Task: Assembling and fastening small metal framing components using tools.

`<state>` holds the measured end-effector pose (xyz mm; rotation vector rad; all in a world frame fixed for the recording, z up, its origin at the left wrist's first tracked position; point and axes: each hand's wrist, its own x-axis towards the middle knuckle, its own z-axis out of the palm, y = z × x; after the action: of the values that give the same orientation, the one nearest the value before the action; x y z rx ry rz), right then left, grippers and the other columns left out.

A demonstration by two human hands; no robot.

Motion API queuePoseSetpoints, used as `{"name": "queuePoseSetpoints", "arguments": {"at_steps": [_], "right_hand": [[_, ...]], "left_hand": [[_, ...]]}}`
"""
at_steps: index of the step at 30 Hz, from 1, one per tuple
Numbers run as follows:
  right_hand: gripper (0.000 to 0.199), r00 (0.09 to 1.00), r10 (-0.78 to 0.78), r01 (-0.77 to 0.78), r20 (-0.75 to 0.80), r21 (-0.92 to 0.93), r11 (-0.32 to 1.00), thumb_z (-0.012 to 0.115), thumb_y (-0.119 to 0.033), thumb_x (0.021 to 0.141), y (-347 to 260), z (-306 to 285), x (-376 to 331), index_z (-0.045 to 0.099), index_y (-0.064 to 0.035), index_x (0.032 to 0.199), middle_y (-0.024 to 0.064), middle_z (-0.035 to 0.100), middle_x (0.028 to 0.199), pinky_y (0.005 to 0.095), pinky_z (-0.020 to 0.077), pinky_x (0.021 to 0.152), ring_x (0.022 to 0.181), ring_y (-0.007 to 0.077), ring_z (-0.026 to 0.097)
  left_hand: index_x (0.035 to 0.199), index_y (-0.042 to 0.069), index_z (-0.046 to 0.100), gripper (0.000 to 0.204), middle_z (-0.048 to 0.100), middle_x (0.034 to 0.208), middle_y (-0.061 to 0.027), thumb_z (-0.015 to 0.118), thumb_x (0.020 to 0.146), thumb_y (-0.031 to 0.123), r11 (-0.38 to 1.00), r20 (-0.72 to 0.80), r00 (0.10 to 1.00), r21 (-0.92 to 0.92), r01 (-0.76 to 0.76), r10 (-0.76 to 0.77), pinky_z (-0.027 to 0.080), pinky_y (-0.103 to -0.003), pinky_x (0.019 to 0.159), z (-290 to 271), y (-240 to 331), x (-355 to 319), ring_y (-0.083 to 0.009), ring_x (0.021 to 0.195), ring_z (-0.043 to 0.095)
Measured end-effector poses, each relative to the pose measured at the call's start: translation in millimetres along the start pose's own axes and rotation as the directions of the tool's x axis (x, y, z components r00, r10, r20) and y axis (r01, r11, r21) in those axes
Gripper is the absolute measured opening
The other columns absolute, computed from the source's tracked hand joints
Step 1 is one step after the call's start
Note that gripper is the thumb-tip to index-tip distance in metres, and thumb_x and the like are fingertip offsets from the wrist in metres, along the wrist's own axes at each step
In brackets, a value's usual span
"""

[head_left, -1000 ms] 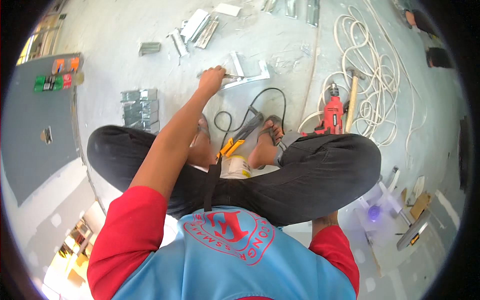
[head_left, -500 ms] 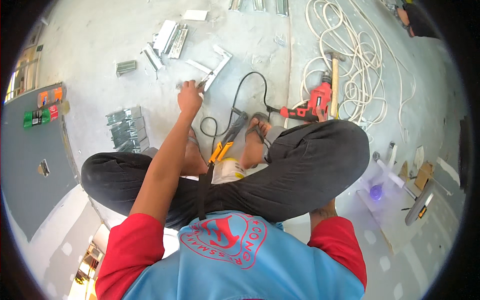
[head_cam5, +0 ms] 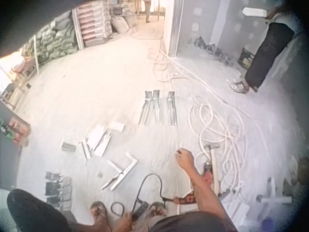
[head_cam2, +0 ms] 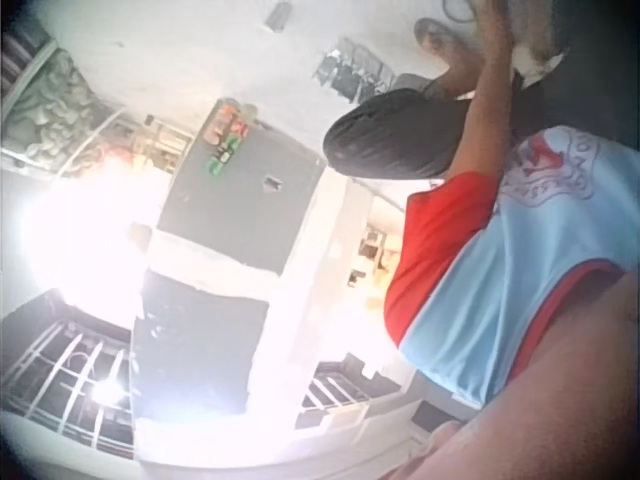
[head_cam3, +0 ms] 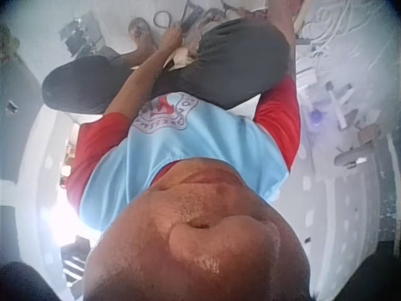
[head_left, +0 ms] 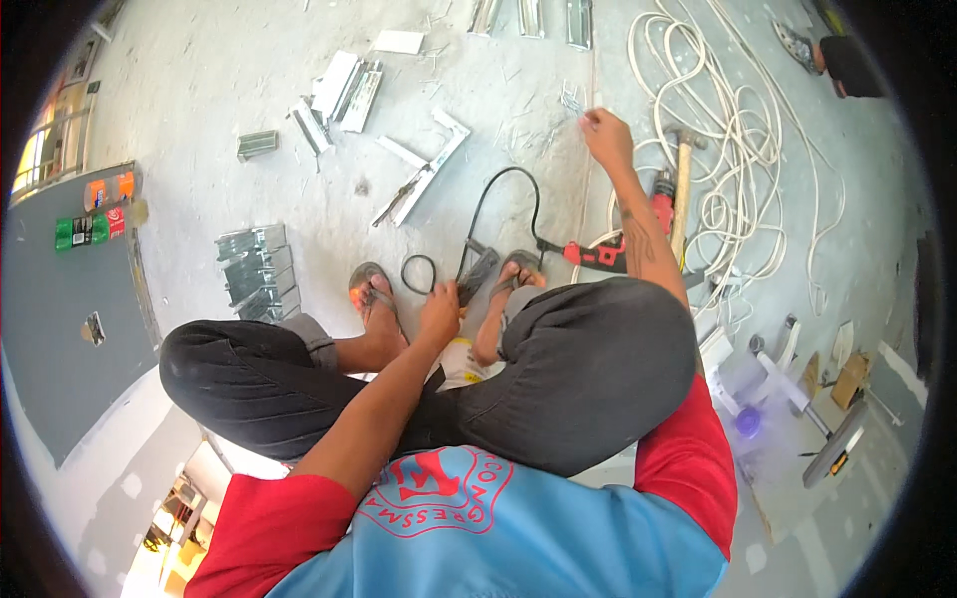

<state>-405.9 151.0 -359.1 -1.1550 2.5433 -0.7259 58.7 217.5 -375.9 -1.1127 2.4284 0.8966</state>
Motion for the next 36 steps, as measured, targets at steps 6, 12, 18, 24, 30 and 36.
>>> {"name": "queuePoseSetpoints", "arguments": {"at_steps": [6,12,18,24,30,36], "right_hand": [[0.014,0.993,-0.040,0.086,0.115,-0.424,0.902,0.055,-0.017,0.086,-2,40,57,0.065,-0.0069,0.089,0.0155,0.067,0.089,0.0439,0.0521,0.072,0.084,0.0338,0.066],[0.012,0.954,-0.236,0.296,0.184,-0.468,0.833,0.051,-0.013,0.086,3,28,47,0.061,-0.0062,0.086,0.0167,0.067,0.083,0.0432,0.0539,0.068,0.079,0.0346,0.067],[0.013,0.981,-0.026,0.098,0.192,-0.372,0.923,0.054,-0.017,0.085,-24,3,29,0.061,-0.0081,0.092,0.0197,0.067,0.087,0.0462,0.0520,0.072,0.082,0.0377,0.066],[0.016,0.992,-0.047,0.079,0.120,-0.275,0.958,0.058,-0.018,0.081,-1,2,22,0.066,-0.0077,0.091,0.0167,0.067,0.084,0.0458,0.0517,0.073,0.085,0.0367,0.065],[0.012,0.957,-0.279,0.274,0.073,-0.529,0.803,0.056,-0.014,0.081,-9,18,33,0.067,-0.0101,0.081,0.0094,0.064,0.084,0.0447,0.0478,0.073,0.085,0.0291,0.059],[0.014,0.946,-0.318,0.302,0.069,-0.548,0.780,0.053,-0.017,0.084,-3,42,30,0.065,-0.0103,0.080,0.0049,0.064,0.083,0.0464,0.0421,0.076,0.088,0.0257,0.058]], "left_hand": [[0.106,0.004,0.050,0.030,0.056,0.102,-0.0200,0.059,0.078,0.004,0.992,0.219,0.970,-0.031,0.118,-0.109,0.051,-0.046,0.074,-3,-18,-3,-0.0378,0.090,0.062],[0.105,0.004,0.055,0.032,0.061,0.098,-0.0205,0.062,0.075,0.011,0.974,0.296,0.928,0.111,0.199,-0.224,0.051,-0.046,0.076,-38,12,2,-0.0387,0.091,0.062],[0.103,-0.002,0.057,0.034,0.065,0.091,-0.0262,0.059,0.073,0.013,0.978,0.468,0.864,-0.001,0.210,-0.185,0.053,-0.045,0.076,-61,23,20,-0.0391,0.086,0.066],[0.102,-0.005,0.053,0.033,0.065,0.084,-0.0262,0.061,0.076,0.015,0.991,0.270,0.955,-0.017,0.129,-0.120,0.052,-0.049,0.071,-146,66,-21,-0.0406,0.083,0.066],[0.093,-0.003,0.048,0.038,0.064,0.080,-0.0276,0.067,0.081,0.028,0.980,0.029,0.984,-0.085,0.178,-0.176,0.049,-0.052,0.069,-202,71,-68,-0.0442,0.079,0.063],[0.094,-0.003,0.048,0.043,0.063,0.076,-0.0274,0.065,0.085,0.035,0.948,-0.076,0.968,-0.234,0.214,-0.238,0.047,-0.051,0.067,-201,75,-48,-0.0453,0.077,0.062]]}}
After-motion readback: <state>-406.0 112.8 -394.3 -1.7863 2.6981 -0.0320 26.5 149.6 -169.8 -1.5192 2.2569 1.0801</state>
